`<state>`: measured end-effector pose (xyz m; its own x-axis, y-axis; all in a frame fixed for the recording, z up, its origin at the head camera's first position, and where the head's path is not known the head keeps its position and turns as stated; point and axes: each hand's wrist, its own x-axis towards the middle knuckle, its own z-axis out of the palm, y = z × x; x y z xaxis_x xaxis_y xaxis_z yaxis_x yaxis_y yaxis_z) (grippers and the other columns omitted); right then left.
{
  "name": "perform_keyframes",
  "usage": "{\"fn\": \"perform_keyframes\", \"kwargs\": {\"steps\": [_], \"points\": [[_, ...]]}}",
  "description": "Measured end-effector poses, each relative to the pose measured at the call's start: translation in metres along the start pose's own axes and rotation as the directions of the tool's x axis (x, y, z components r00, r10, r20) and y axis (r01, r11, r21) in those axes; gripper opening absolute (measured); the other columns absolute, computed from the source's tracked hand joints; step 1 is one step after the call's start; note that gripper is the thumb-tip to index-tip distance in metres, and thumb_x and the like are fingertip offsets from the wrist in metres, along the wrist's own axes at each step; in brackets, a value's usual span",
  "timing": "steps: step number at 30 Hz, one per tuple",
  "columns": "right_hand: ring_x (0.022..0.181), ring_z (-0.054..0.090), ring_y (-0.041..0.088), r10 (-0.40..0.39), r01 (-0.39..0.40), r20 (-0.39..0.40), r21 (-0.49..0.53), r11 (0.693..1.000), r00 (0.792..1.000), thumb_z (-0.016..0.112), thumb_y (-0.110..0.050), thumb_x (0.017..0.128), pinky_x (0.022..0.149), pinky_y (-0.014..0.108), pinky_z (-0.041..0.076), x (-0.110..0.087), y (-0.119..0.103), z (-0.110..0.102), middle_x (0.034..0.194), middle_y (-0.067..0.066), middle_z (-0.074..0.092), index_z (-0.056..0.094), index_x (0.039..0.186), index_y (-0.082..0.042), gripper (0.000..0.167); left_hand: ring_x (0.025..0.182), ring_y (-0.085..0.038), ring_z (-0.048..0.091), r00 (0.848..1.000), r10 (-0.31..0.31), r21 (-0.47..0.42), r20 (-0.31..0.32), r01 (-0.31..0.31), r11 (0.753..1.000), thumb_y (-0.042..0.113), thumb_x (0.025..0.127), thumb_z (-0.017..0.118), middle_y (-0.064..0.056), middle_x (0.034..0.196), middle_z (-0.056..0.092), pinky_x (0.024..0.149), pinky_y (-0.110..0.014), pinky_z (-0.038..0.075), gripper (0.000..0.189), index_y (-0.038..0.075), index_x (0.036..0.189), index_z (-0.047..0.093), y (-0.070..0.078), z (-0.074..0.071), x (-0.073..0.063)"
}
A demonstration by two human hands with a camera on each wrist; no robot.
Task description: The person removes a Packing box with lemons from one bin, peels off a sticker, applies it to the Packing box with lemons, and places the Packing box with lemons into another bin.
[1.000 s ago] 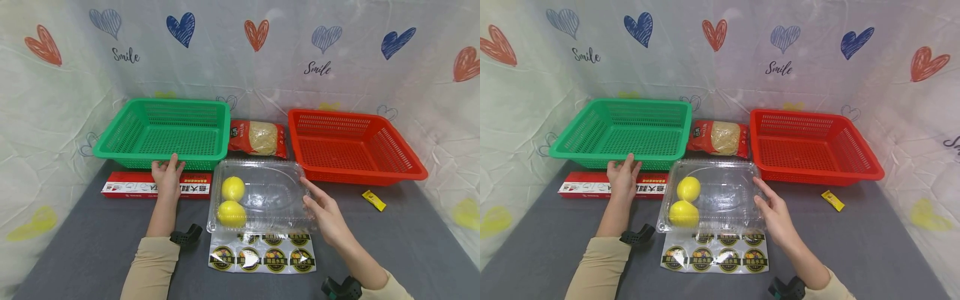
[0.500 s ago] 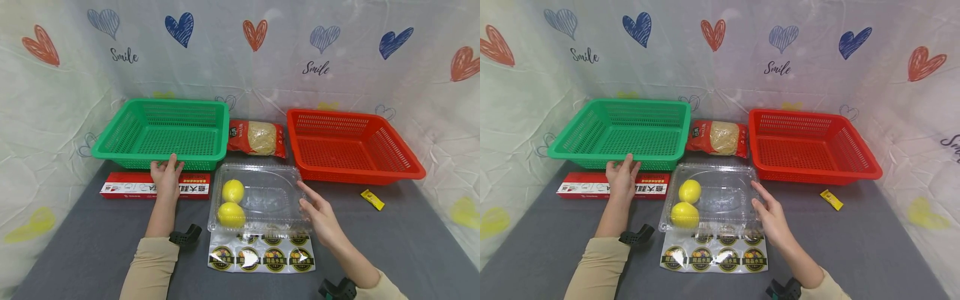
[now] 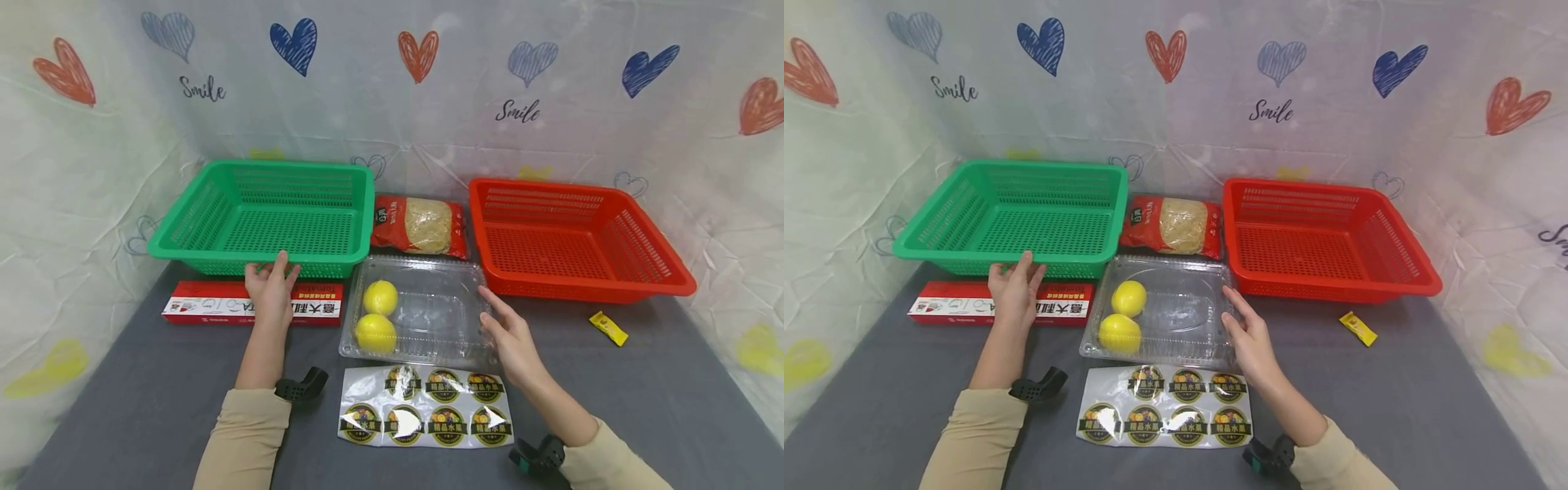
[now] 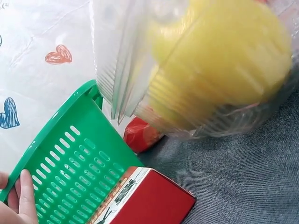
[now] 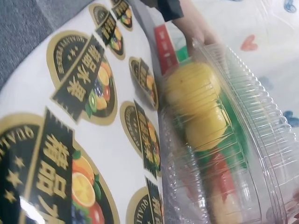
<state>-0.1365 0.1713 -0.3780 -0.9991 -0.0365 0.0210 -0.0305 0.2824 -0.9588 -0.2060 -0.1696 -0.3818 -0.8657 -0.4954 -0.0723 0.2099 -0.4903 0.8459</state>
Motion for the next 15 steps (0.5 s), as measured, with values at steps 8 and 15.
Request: {"fn": "perform_keyframes", "kwargs": {"steps": [8,15], "points": [[0.059,0.039,0.015,0.009,-0.008,-0.012,0.011,1.000,1.000,0.046,-0.004,0.095,0.050,0.023,0.035,0.013,0.004,0.000,0.080,0.014,0.045,0.038,0.140,-0.011,0.046,0.095,-0.021,0.054,1.000,-0.020,-0.007,-0.003,0.020,1.000,0.011,0.089,0.056,-0.008,0.099,0.046,0.092,-0.036,0.044,0.045,-0.001,0.125,0.031,-0.002,0.001,-0.001],[0.060,0.039,0.014,-0.002,0.001,-0.009,-0.006,1.000,1.000,0.045,-0.006,0.095,0.051,0.022,0.034,0.029,0.007,-0.002,0.080,0.011,0.044,0.039,0.140,-0.012,0.045,0.095,-0.020,0.054,1.000,-0.012,-0.007,-0.005,0.012,1.000,0.011,0.090,0.056,-0.008,0.100,0.045,0.090,-0.034,0.045,0.045,0.000,0.126,0.031,0.000,0.001,0.001]]}}
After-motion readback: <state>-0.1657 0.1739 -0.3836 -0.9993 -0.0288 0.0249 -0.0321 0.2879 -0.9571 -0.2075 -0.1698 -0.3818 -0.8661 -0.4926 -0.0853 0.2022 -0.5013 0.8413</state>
